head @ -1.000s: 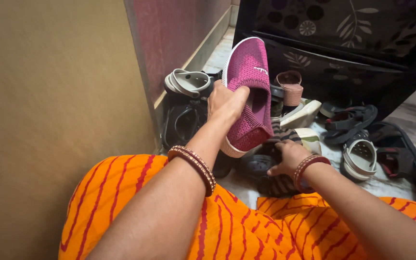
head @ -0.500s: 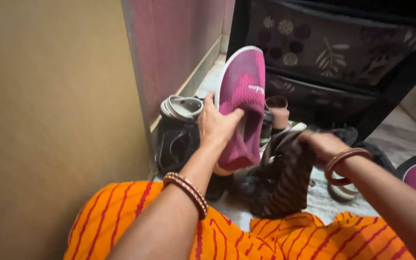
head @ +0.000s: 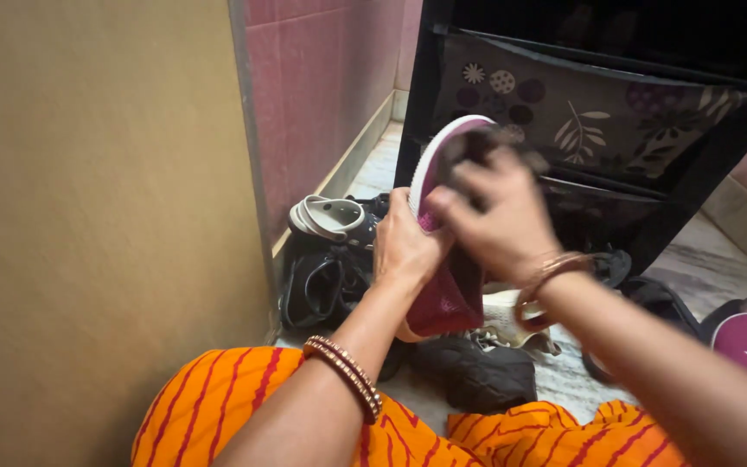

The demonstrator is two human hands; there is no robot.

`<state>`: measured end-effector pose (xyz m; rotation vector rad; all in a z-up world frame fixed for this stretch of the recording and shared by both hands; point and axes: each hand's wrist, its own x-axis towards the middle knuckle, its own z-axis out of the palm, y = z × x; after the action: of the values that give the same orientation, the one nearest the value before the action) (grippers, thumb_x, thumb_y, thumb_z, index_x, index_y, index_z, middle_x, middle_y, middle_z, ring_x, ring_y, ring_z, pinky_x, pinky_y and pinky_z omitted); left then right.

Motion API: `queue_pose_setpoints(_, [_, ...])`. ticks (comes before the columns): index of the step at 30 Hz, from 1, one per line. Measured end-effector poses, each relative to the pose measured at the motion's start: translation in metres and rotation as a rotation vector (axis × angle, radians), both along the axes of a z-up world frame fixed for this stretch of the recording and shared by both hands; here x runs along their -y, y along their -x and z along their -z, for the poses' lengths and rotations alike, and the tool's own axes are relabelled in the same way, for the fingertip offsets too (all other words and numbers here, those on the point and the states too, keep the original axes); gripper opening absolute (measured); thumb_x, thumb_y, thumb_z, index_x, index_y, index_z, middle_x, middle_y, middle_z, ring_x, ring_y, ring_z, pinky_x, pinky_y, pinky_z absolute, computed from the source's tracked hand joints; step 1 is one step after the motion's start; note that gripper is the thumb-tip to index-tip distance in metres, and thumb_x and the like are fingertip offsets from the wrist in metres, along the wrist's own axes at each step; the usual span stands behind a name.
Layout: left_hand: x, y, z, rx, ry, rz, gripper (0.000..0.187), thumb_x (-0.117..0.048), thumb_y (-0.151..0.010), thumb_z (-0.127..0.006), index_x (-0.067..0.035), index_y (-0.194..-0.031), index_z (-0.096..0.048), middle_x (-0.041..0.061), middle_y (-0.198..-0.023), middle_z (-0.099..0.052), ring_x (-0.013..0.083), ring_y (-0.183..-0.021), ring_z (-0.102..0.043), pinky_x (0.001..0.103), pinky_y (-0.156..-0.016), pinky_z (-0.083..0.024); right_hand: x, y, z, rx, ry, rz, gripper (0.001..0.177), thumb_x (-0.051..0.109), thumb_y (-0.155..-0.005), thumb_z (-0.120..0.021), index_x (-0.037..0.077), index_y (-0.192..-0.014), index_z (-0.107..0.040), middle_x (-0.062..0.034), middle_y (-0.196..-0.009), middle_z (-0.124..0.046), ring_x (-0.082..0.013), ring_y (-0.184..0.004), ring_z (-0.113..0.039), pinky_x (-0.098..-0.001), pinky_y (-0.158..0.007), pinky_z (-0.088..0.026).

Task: The person sits on the floor and wipes several pairs of shoes with a cloth, including black leather shoes and a pink slip-on. The person places the cleaned shoes into a black shoe rack.

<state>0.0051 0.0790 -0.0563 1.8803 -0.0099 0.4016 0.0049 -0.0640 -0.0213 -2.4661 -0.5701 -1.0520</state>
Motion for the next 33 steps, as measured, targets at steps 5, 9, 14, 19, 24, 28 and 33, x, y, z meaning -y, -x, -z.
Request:
queue_pose_setpoints(5, [-0.004,0.003,-0.003,0.035,-0.011,0.032,0.047,-0.045,-0.092,-0.064,-0.013,-0.125,-0.059,0.025,-0.109,-0.072,0.0463,-0.105,-0.067,0.053,-0.087,-0.052,-0.028,-0.011,0.009,-0.196,0.0,0.116,0.066,0.051,-0.097,-0.053,0.012,-0.15,-0.049,-0.0238,-0.157,-0.037,-0.0492,-0.133,-0.042,-0.064,-0.108,-0.033])
queue_pose_setpoints(9, [-0.001,0.003,-0.003,0.123,-0.022,0.068,0.044,-0.031,-0.082,-0.067,-0.011,-0.12,-0.062,0.023,-0.103,-0.074,0.0442,-0.1,-0.07,0.052,-0.085,-0.054,-0.027,-0.039,0.001,-0.201,-0.068,0.257,0.069,0.055,-0.098,-0.049,0.012,-0.152,-0.042,-0.0284,-0.155,-0.031,-0.0528,-0.131,-0.039,-0.0662,-0.104,-0.033])
queue_pose_setpoints(14, [0.002,0.001,0.0,0.179,0.044,0.086,0.049,-0.021,-0.074,-0.066,-0.013,-0.122,-0.064,0.019,-0.098,-0.076,0.0385,-0.094,-0.074,0.046,-0.085,-0.056,0.001,-0.084,-0.029,-0.119,-0.198,0.303,0.067,0.053,-0.105,-0.042,0.006,-0.153,-0.042,-0.0308,-0.148,-0.041,-0.0499,-0.128,-0.048,-0.0519,-0.109,-0.039])
queue_pose_setpoints(19, [-0.004,-0.021,0.001,0.234,0.323,-0.003,0.048,-0.023,-0.076,-0.068,-0.006,-0.12,-0.065,0.016,-0.101,-0.078,0.0309,-0.095,-0.077,0.04,-0.089,-0.057,0.016,-0.097,-0.021,-0.127,-0.33,0.181,0.059,0.051,-0.111,-0.041,0.002,-0.142,-0.054,-0.0271,-0.135,-0.061,-0.0446,-0.126,-0.055,-0.0478,-0.106,-0.042])
queue_pose_setpoints(24, [-0.022,-0.04,0.006,0.22,0.4,-0.235,0.055,-0.023,-0.074,-0.071,-0.001,-0.123,-0.062,0.019,-0.109,-0.074,0.0326,-0.101,-0.072,0.04,-0.093,-0.053,-0.004,-0.067,0.014,-0.621,-0.696,-0.314,0.048,0.042,-0.104,-0.043,0.01,-0.133,-0.062,-0.0078,-0.12,-0.071,-0.0161,-0.104,-0.064,-0.0323,-0.092,-0.051])
queue_pose_setpoints(28, [-0.033,-0.042,0.009,0.147,0.503,-0.316,0.055,-0.023,-0.075,-0.073,-0.001,-0.124,-0.061,0.017,-0.114,-0.073,0.0325,-0.104,-0.072,0.041,-0.095,-0.052,-0.011,-0.042,0.016,-0.79,-0.666,-0.415,0.045,0.04,-0.104,-0.045,0.009,-0.131,-0.062,-0.0027,-0.118,-0.069,-0.0101,-0.101,-0.062,-0.0286,-0.09,-0.05])
queue_pose_setpoints(33, [-0.035,-0.047,0.008,0.001,0.771,-0.399,0.061,-0.025,-0.075,-0.076,0.001,-0.128,-0.059,0.019,-0.12,-0.069,0.0329,-0.108,-0.07,0.041,-0.096,-0.052,-0.016,-0.021,0.018,-0.801,-0.621,-0.3,0.052,0.046,-0.105,-0.042,0.006,-0.13,-0.065,-0.0057,-0.117,-0.071,-0.0137,-0.106,-0.06,-0.0302,-0.097,-0.045])
